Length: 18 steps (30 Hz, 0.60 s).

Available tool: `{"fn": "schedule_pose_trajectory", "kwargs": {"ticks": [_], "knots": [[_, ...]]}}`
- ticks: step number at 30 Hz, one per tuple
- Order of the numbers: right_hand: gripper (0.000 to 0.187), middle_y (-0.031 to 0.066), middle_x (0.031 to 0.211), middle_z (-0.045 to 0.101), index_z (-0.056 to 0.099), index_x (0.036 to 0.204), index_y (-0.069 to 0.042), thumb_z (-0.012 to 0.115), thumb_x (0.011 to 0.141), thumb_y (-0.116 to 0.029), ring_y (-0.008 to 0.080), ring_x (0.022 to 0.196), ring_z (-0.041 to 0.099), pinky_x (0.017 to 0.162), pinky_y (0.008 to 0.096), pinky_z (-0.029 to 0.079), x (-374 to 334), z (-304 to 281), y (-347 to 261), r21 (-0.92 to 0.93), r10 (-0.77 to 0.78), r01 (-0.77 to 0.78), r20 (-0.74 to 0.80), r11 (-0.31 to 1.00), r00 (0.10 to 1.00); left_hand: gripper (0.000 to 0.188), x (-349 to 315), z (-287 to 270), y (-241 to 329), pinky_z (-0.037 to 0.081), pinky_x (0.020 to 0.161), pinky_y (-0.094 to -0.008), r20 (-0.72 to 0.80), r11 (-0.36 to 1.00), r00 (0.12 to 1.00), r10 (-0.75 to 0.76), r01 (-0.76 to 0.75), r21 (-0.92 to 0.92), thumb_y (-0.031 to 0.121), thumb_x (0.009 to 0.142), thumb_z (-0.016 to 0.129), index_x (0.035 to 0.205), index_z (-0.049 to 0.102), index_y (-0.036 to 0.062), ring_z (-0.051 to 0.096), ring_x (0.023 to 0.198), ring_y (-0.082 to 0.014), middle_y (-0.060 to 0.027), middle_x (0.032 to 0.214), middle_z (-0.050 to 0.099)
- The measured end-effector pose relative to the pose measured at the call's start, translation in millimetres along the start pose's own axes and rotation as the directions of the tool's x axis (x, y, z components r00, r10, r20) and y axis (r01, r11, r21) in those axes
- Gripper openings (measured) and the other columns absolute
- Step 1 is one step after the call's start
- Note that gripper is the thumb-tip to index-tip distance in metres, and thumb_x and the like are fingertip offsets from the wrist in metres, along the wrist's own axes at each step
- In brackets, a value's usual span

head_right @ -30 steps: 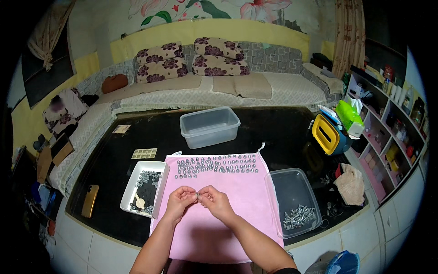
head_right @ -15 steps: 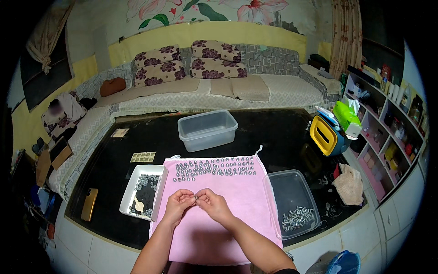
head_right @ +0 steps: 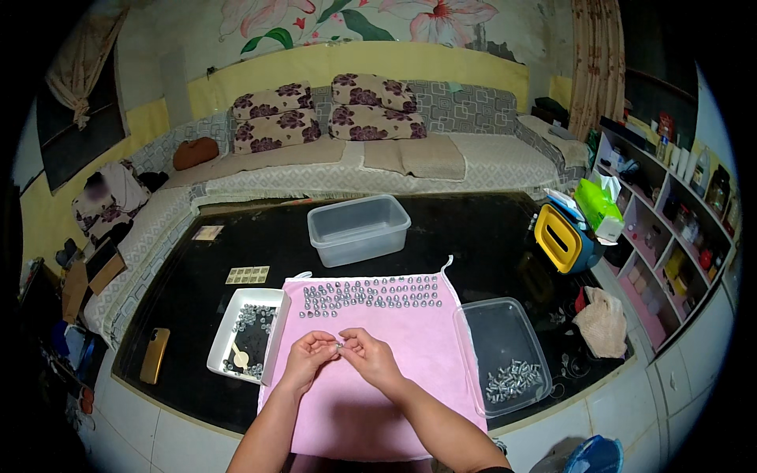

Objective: The person assembles small metal and plastic components by hand, picking pieces from a tray and a container and fitting them together on a pink cloth over a table.

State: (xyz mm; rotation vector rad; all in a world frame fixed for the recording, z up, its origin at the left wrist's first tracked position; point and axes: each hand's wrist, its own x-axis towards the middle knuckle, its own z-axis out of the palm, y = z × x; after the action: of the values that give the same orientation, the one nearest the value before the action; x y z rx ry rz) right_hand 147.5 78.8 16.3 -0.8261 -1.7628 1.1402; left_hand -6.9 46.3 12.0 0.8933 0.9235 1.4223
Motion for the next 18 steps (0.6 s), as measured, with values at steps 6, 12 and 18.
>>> {"fn": "schedule_pose_trajectory", "kwargs": {"ticks": [6,12,18], "knots": [[0.015,0.0076,0.075,0.061,0.056,0.090,-0.001,0.059,0.081,-0.012,0.0119,0.062,0.058,0.057,0.0243,0.047,0,-2,-1,-0.051,0.039,-0.038,0.032,0.998,0.999,0.017,0,-1,-1,0.050,0.070,-0.0243,0.008,1.000,1.000,0.000,0.000,-0.002,0.000,0.078,0.061,0.093,0.054,-0.0001,0.059,0.075,-0.0134,-0.0088,0.084,0.060],[0.013,0.0086,0.076,0.062,0.057,0.089,-0.001,0.059,0.080,-0.010,0.0142,0.065,0.060,0.059,0.0250,0.048,-1,-3,-12,-0.165,-0.048,0.049,0.015,0.985,0.999,0.018,-1,0,1,0.050,0.071,-0.0237,0.014,1.000,1.000,-0.007,0.006,0.017,-0.001,0.078,0.060,0.094,0.054,-0.0006,0.058,0.077,-0.0126,-0.0078,0.085,0.059],[0.012,0.0085,0.073,0.062,0.059,0.086,0.000,0.061,0.078,-0.010,0.0141,0.063,0.059,0.058,0.0238,0.048,-1,0,-9,-0.149,-0.134,0.124,-0.060,0.981,0.989,0.019,0,0,1,0.050,0.072,-0.0232,0.022,1.000,1.000,-0.018,0.018,0.011,-0.001,0.077,0.060,0.095,0.054,-0.0008,0.058,0.077,-0.0123,-0.0073,0.085,0.059]]}}
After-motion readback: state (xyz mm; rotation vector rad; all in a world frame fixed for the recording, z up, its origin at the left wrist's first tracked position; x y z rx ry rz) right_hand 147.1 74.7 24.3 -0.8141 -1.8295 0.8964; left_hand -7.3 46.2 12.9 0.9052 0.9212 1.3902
